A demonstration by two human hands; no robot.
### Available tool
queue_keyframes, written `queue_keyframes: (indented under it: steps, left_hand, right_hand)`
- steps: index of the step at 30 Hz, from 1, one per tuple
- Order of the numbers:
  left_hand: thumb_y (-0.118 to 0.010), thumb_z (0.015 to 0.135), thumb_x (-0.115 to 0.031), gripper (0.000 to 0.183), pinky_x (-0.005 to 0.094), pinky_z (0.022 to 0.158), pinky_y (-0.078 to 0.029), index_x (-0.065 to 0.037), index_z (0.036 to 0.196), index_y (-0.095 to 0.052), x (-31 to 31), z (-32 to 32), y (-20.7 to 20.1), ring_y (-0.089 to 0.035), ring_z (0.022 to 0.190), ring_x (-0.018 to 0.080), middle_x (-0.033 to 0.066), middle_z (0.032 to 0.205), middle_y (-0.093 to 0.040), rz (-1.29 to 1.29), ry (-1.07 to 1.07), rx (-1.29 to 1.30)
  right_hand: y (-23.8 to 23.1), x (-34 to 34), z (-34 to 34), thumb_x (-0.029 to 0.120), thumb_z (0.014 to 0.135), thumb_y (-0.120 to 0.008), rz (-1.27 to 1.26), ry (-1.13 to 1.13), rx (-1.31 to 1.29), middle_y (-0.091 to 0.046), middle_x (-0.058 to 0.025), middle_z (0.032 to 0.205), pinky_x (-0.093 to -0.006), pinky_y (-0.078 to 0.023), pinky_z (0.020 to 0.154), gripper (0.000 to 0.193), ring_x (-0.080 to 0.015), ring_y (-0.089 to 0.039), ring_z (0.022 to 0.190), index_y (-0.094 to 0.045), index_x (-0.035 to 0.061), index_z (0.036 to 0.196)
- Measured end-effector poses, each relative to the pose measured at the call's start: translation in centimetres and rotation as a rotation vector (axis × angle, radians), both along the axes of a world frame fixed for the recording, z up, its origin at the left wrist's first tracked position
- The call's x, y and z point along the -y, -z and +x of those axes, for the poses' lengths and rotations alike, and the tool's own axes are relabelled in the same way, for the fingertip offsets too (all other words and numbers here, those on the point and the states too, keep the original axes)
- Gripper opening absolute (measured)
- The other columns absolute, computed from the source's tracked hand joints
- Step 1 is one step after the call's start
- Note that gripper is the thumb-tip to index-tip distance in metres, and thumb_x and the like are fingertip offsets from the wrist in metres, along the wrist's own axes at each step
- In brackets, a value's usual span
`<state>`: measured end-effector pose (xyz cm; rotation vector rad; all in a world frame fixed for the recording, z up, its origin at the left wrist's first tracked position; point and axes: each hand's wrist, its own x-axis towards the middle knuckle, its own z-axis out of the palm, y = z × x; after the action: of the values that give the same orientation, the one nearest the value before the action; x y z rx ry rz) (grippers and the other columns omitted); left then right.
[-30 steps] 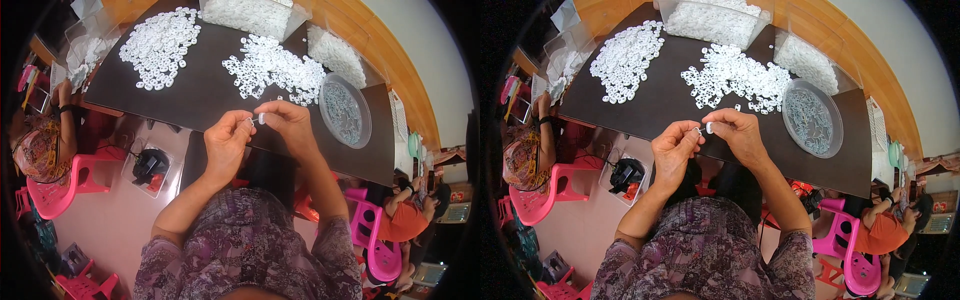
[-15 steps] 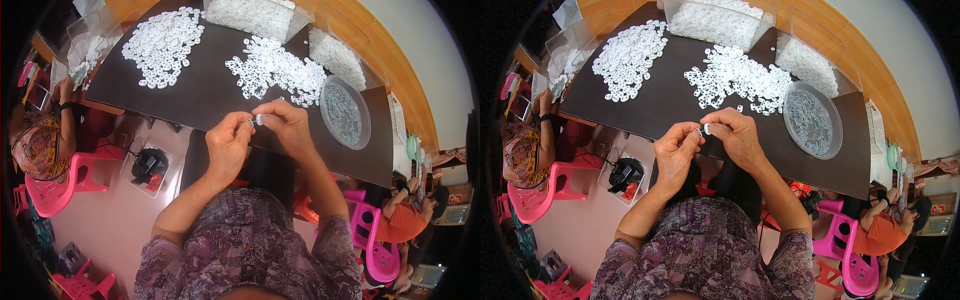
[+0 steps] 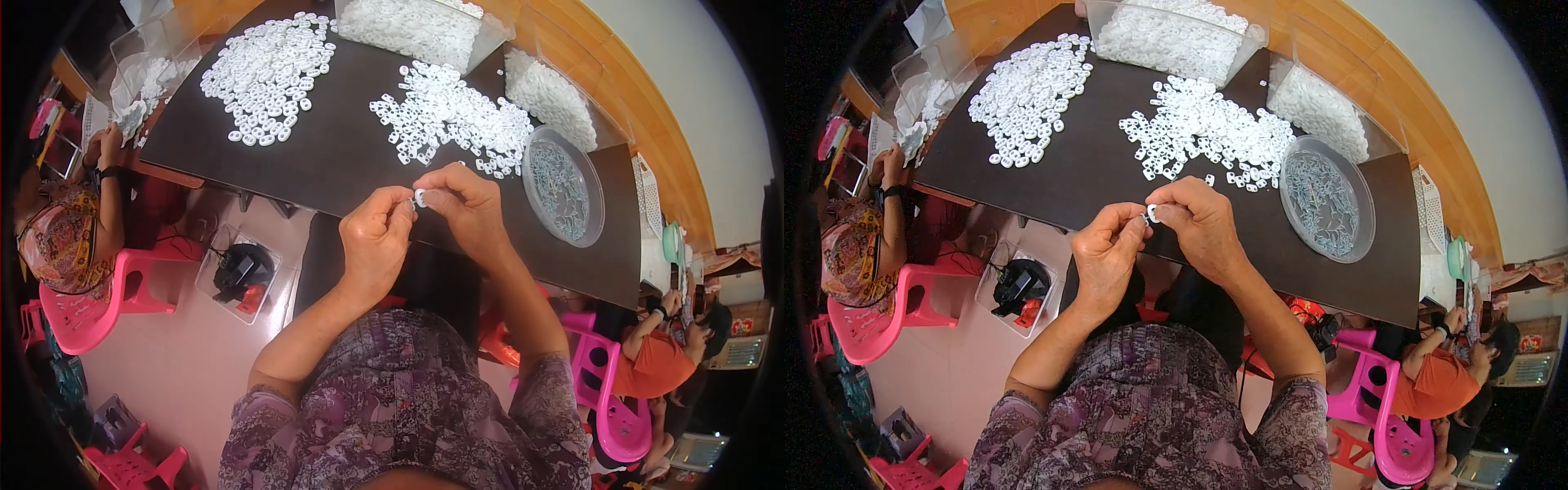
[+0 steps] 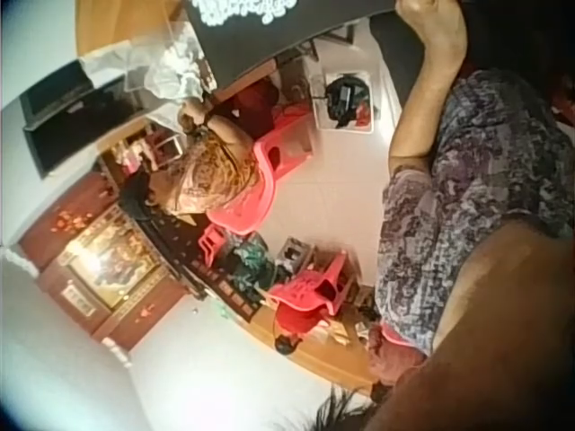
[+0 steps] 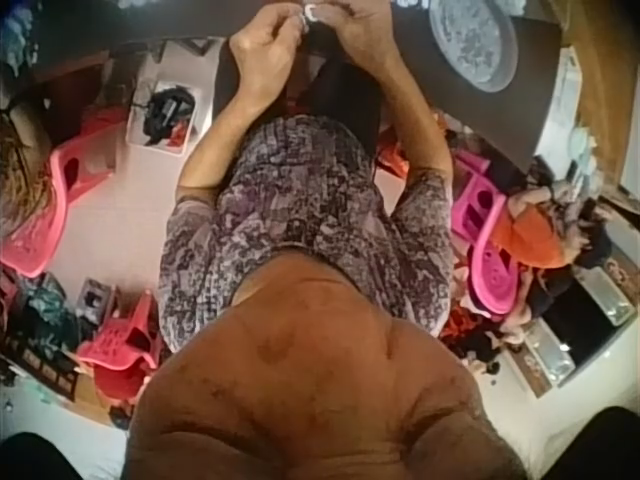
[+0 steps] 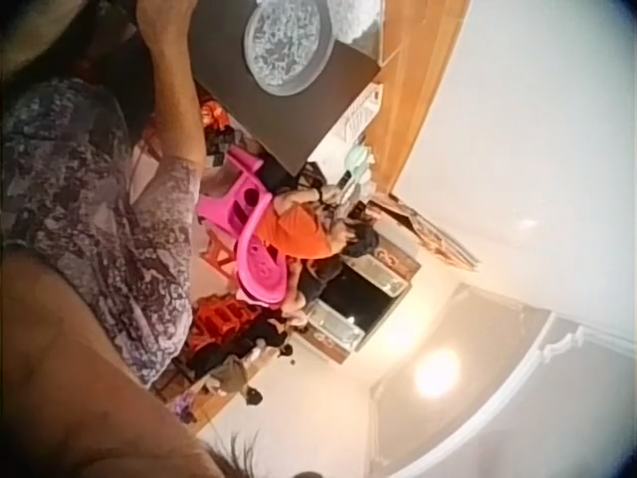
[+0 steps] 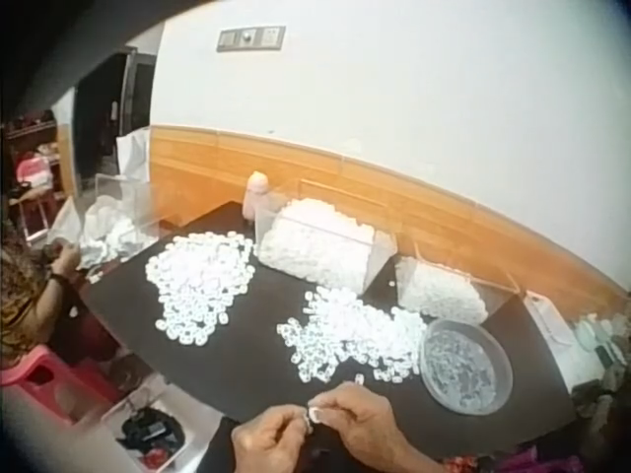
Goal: Assembling small plastic components by inserting black pieces into white circular bases.
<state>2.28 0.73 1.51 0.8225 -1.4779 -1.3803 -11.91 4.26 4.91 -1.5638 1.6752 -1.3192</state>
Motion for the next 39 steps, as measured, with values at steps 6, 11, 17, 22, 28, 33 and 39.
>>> queue_keyframes:
  steps: [6,11,17,22,28,33,39]
  left_hand:
    - [-0.055,0.090,-0.005,0.015,0.0176,0.057,-0.044,0.001,0.103,-0.060,0.0,0.1,-0.8,-0.055,0.068,0.0051,0.0028,0.079,-0.063,0.108,0.052,-0.047]
    - [-0.055,0.090,-0.006,0.021,0.0176,0.054,-0.043,0.001,0.109,-0.059,0.4,0.1,-0.5,-0.056,0.067,0.0062,0.0037,0.079,-0.063,0.132,0.119,-0.104]
    - [-0.056,0.090,-0.005,0.027,0.0183,0.055,-0.044,0.000,0.117,-0.057,0.3,0.0,-0.5,-0.056,0.066,0.0066,0.0054,0.080,-0.064,0.221,0.152,-0.177]
    - [-0.056,0.090,-0.004,0.026,0.0189,0.055,-0.046,0.001,0.115,-0.058,0.3,-0.1,-0.2,-0.057,0.066,0.0077,0.0065,0.080,-0.065,0.294,0.157,-0.257]
    - [-0.056,0.089,-0.002,0.021,0.0175,0.054,-0.044,0.005,0.108,-0.061,0.7,-0.4,-0.6,-0.055,0.063,0.0051,0.0050,0.075,-0.063,0.410,0.135,-0.334]
    - [-0.057,0.087,-0.001,0.020,0.0208,0.057,-0.047,0.007,0.105,-0.061,1.0,-0.7,-0.1,-0.058,0.063,0.0095,0.0076,0.079,-0.065,0.395,0.138,-0.391]
    - [-0.056,0.085,0.002,0.018,0.0210,0.060,-0.047,0.009,0.101,-0.061,0.8,-1.0,-1.1,-0.059,0.065,0.0103,0.0095,0.080,-0.065,0.508,0.092,-0.433]
  right_hand:
    - [-0.3,0.1,0.4,-0.003,0.078,-0.062,0.016,0.013,0.064,-0.063,-0.0017,0.080,-0.0218,-0.045,0.068,0.011,-0.0067,-0.056,0.075,-0.065,-0.0003,0.089]
    - [-0.2,0.0,0.1,-0.003,0.079,-0.061,0.057,0.003,0.158,-0.064,-0.0025,0.080,-0.0217,-0.045,0.068,0.009,-0.0067,-0.057,0.075,-0.065,-0.0010,0.087]
    - [0.4,0.0,0.2,-0.003,0.080,-0.060,-0.058,0.009,0.041,-0.063,-0.0031,0.078,-0.0214,-0.045,0.068,0.011,-0.0066,-0.057,0.074,-0.065,-0.0015,0.090]
    - [-0.4,-0.2,0.9,-0.003,0.081,-0.058,0.073,0.046,0.309,-0.063,-0.0033,0.082,-0.0217,-0.046,0.069,0.013,-0.0070,-0.057,0.077,-0.064,-0.0014,0.093]
    - [0.7,-0.6,0.9,-0.004,0.080,-0.060,-0.053,0.050,0.083,-0.061,-0.0045,0.085,-0.0228,-0.047,0.069,0.016,-0.0091,-0.057,0.076,-0.063,-0.0011,0.095]
    - [2.0,-0.9,1.3,-0.005,0.076,-0.063,-0.212,0.073,-0.120,-0.060,-0.0066,0.093,-0.0235,-0.046,0.067,0.022,-0.0115,-0.056,0.077,-0.063,0.0009,0.097]
    - [1.9,-0.6,1.0,-0.006,0.070,-0.065,-0.360,0.049,-0.330,-0.059,-0.0085,0.095,-0.0277,-0.046,0.069,0.033,-0.0174,-0.055,0.080,-0.064,0.0035,0.101]
